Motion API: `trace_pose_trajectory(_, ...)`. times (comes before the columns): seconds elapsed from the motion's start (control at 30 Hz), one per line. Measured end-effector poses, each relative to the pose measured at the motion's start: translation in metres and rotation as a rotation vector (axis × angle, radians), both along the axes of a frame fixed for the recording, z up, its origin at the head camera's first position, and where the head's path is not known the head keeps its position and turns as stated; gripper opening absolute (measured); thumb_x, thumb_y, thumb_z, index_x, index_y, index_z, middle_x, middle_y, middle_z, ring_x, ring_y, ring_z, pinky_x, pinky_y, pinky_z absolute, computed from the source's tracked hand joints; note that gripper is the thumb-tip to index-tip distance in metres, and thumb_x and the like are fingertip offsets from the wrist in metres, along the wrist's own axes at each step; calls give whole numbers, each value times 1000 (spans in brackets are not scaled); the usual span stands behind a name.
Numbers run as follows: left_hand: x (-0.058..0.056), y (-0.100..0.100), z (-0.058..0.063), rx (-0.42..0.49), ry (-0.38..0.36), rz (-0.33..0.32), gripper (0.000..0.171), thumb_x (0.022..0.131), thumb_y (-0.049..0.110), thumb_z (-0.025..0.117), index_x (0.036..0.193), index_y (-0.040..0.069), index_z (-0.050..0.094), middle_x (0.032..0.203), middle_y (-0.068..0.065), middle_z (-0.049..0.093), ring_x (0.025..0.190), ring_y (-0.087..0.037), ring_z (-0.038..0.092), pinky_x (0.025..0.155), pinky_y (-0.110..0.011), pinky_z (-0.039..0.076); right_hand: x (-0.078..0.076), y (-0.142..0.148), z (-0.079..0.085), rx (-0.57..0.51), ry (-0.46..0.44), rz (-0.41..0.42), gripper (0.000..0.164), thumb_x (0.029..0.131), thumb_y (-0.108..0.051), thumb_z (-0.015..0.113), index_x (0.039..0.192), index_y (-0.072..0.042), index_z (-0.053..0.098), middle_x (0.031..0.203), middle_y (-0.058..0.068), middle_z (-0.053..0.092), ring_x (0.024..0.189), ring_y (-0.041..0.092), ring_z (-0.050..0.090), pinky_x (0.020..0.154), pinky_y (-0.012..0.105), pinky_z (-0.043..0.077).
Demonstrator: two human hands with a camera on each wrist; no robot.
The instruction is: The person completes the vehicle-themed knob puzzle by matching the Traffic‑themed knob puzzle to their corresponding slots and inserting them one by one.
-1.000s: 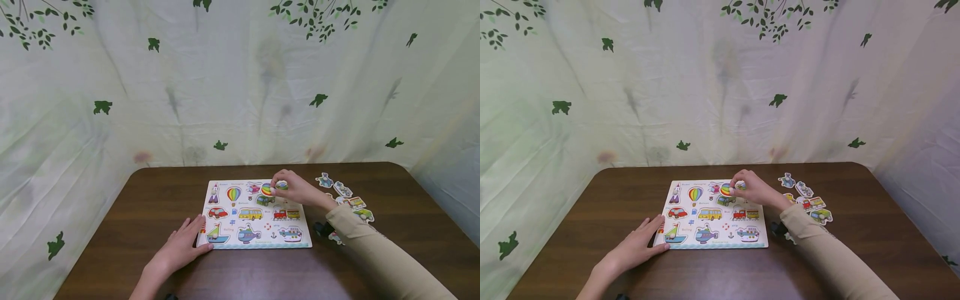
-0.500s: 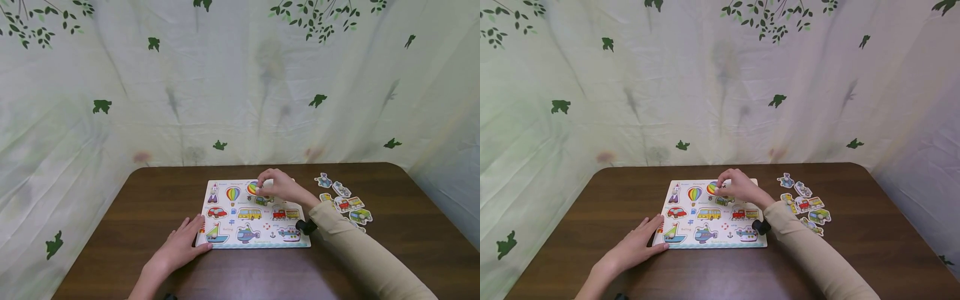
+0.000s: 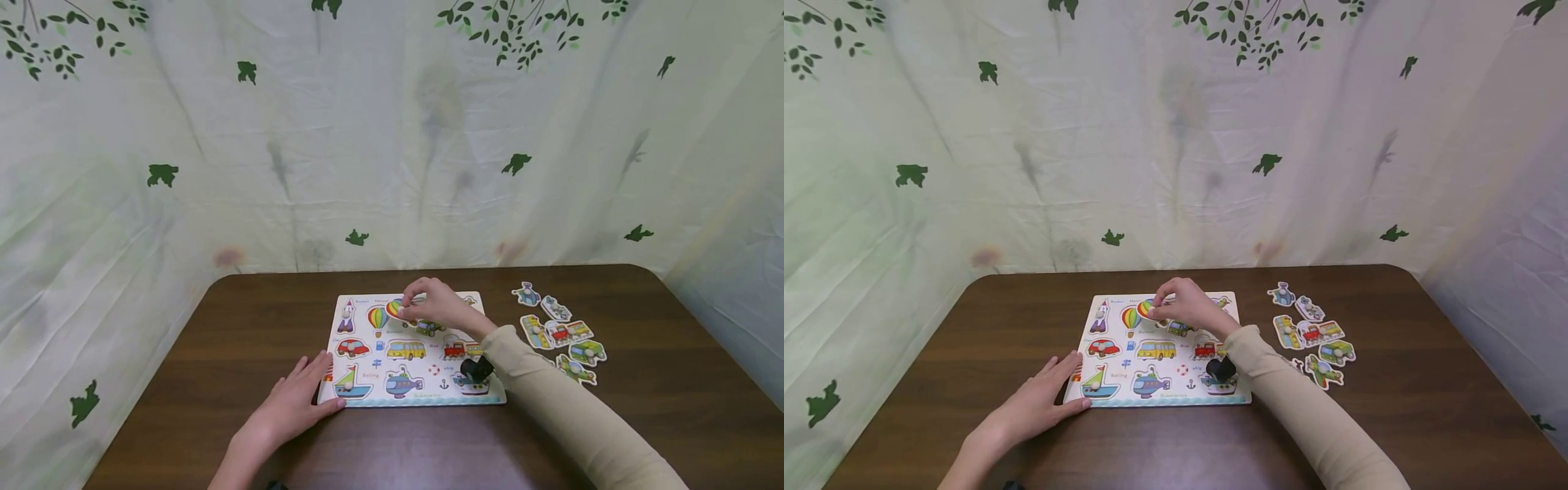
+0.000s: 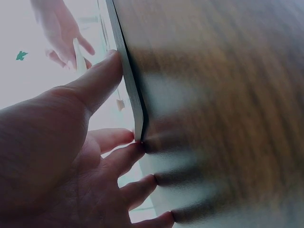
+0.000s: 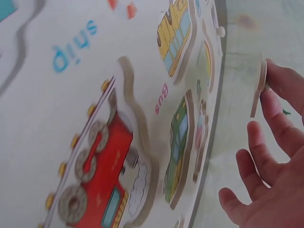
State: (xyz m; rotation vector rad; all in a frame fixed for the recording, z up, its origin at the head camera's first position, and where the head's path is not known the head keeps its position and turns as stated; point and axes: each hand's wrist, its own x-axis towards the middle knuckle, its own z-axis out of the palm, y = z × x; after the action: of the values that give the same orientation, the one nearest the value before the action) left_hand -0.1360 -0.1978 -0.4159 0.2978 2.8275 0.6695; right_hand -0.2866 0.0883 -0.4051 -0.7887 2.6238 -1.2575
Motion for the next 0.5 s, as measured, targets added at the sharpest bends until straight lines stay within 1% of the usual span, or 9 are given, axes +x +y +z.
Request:
trace_pose_trajectory(0.13, 0, -1, 0, 0, 1, 2, 91, 84, 55, 71, 153, 7, 35, 156, -15, 34, 144, -44, 20, 102, -74, 20, -3, -12, -1, -1, -1, 9, 13, 85, -25, 79, 80, -16, 71, 102, -4, 65, 99, 17, 54, 79, 35, 46)
trace_pose_trajectory(0.23, 0, -1, -1, 0, 0, 1, 92, 84, 56, 71, 153, 7, 35, 156, -15, 34, 144, -45, 21, 102, -75, 20, -4, -19, -2, -1, -8, 11, 14, 86, -25, 79, 79, -15, 71, 93, -4, 67, 91, 18, 55, 73, 34, 45)
trace_pose_trajectory(0.3, 0, -1, -1, 3, 0, 1, 92, 83, 56, 71, 153, 7, 35, 156, -15, 34, 143, -45, 21, 101, -75, 20, -5, -23, -2, 5, -22, -5, 15, 85, -25, 79, 79, -15, 71, 91, -4, 67, 89, 18, 55, 71, 34, 45)
trace_pose_trajectory(0.43, 0, -1, 0, 8, 0, 3, 91, 84, 56, 71, 153, 8, 36, 156, -14, 34, 144, -44, 21, 101, -75, 20, -6, -29, -5, 23, -45, -54, 16, 86, -29, 79, 79, -17, 71, 96, -5, 64, 93, 17, 53, 73, 33, 44)
trace_pose_trajectory(0.5, 0, -1, -1, 9, 3, 3, 91, 84, 56, 71, 153, 8, 36, 156, -14, 35, 144, -44, 21, 101, -75, 20, -7, -33, -7, 31, -56, -71, 16, 86, -30, 78, 78, -18, 71, 97, -5, 64, 91, 16, 53, 71, 32, 43)
